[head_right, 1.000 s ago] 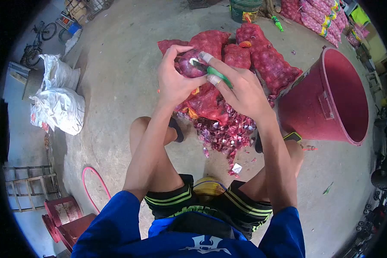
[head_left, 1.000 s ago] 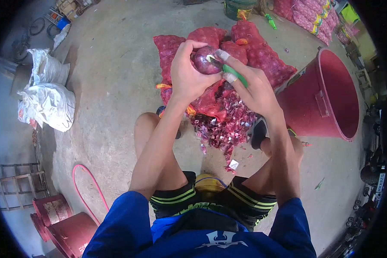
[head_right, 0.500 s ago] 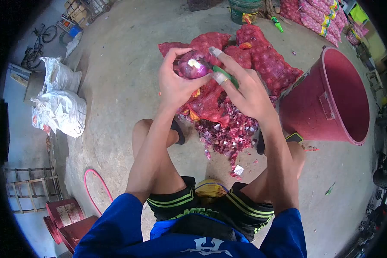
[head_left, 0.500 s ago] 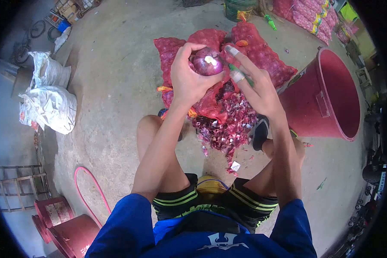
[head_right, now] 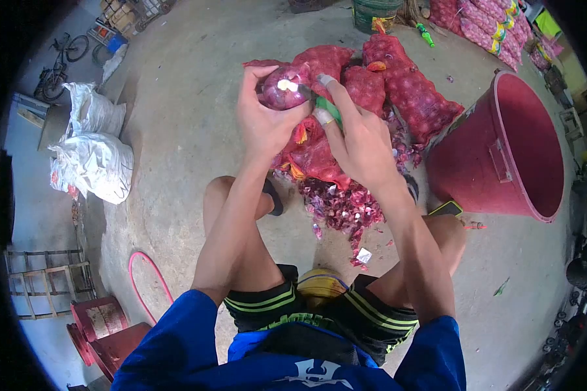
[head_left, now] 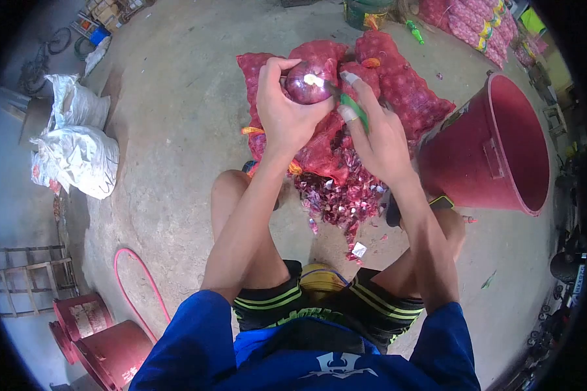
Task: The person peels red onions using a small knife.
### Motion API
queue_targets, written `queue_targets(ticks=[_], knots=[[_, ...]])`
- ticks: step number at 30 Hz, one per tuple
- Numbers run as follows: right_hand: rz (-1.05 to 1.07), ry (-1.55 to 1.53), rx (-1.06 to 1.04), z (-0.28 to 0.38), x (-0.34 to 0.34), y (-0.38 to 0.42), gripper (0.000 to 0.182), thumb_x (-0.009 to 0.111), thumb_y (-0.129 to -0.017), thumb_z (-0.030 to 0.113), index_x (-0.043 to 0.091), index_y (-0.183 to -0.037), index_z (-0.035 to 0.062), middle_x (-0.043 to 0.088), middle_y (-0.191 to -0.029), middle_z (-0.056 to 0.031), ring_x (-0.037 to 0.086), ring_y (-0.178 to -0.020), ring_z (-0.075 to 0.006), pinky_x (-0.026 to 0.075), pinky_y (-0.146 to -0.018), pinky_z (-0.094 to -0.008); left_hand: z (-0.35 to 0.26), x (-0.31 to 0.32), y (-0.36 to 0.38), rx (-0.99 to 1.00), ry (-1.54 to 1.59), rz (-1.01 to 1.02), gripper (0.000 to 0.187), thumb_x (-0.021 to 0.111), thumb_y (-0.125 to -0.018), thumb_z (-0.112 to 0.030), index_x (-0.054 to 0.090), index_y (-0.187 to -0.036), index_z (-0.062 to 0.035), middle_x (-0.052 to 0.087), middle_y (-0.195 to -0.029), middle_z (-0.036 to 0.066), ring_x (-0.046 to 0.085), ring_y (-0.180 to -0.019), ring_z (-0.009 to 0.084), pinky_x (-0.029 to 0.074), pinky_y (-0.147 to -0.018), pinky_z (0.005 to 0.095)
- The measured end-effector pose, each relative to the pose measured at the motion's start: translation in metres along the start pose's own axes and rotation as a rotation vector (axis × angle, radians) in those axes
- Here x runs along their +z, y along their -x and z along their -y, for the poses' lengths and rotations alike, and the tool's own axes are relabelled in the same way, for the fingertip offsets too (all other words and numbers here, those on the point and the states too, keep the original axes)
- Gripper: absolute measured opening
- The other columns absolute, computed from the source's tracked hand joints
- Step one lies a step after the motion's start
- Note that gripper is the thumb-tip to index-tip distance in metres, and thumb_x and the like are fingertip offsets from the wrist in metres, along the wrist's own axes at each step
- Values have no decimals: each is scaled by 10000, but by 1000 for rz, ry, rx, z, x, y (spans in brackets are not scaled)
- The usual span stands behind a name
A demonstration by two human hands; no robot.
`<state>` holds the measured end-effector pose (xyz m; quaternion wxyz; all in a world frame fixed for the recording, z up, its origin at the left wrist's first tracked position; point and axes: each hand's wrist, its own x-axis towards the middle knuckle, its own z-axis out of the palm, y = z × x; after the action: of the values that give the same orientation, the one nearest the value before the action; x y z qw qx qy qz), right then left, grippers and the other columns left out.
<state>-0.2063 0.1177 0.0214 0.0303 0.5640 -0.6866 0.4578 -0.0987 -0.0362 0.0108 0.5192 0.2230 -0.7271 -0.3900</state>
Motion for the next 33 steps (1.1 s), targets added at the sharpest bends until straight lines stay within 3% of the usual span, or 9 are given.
queue_targets(ticks=[2,5,7,10,15,20,26,28,33], knots=[[-55,44,8,4,3,-1,530,640,-1076,147,504,-1584,81,692,-823,-267,713,-764,-468,543,-703,-526,0,1,0,-19,33,0,663,972,-601,-155,629,-1159,-53,637,-1089,103,652,-1009,280,534,-902,411],[58,-260,277,4,-8,-5,473,595,-1116,198,520,-1567,77,713,-819,-191,722,-689,-355,538,-662,-456,4,1,3,-48,31,35,651,980,-615,-157,636,-1158,-52,654,-1100,105,666,-1013,274,540,-914,401],[296,-681,598,-12,-25,-12,500,559,-1145,265,497,-1602,73,696,-822,-86,676,-703,-198,514,-679,-369,3,-1,4,16,-3,149,674,1007,-662,-62,635,-1224,-60,732,-1110,46,702,-1032,148,577,-950,336],[281,-503,327,-15,-33,-9,569,552,-1152,309,443,-1654,64,648,-819,-32,615,-764,-124,496,-732,-314,-2,0,6,-10,58,179,688,1019,-654,-68,644,-1230,-59,734,-1114,44,706,-1035,148,578,-955,339],[239,-549,291,-5,-26,-4,638,582,-1141,278,374,-1714,89,631,-835,-37,616,-817,-128,511,-790,-319,1,-1,5,-6,43,184,698,1031,-660,-66,647,-1242,-59,736,-1156,52,712,-1064,155,582,-967,339],[212,-682,430,-8,-26,-10,561,589,-1149,283,485,-1675,118,592,-798,27,529,-701,-38,443,-622,-230,-4,6,5,-40,163,200,720,1026,-687,-27,636,-1292,-51,737,-1204,69,714,-1109,167,590,-1005,347],[75,-785,562,-32,-18,1,504,593,-1150,274,554,-1625,112,576,-777,42,451,-608,-20,365,-536,-212,-9,13,14,-377,618,300,759,934,-800,77,575,-1458,-46,698,-1331,95,704,-1218,199,603,-1069,386],[53,-775,577,-41,-18,3,499,589,-1150,266,556,-1624,113,581,-780,40,454,-604,-23,360,-527,-218,-15,11,15,-440,765,322,778,980,-760,20,595,-1434,-40,680,-1366,94,666,-1285,207,580,-1115,382],[130,-631,693,-61,-30,5,488,565,-1152,239,558,-1621,105,598,-800,29,495,-646,-33,390,-558,-232,-12,12,14,-364,877,589,874,853,-845,123,475,-1613,-55,615,-1493,90,613,-1390,222,581,-1109,394]])
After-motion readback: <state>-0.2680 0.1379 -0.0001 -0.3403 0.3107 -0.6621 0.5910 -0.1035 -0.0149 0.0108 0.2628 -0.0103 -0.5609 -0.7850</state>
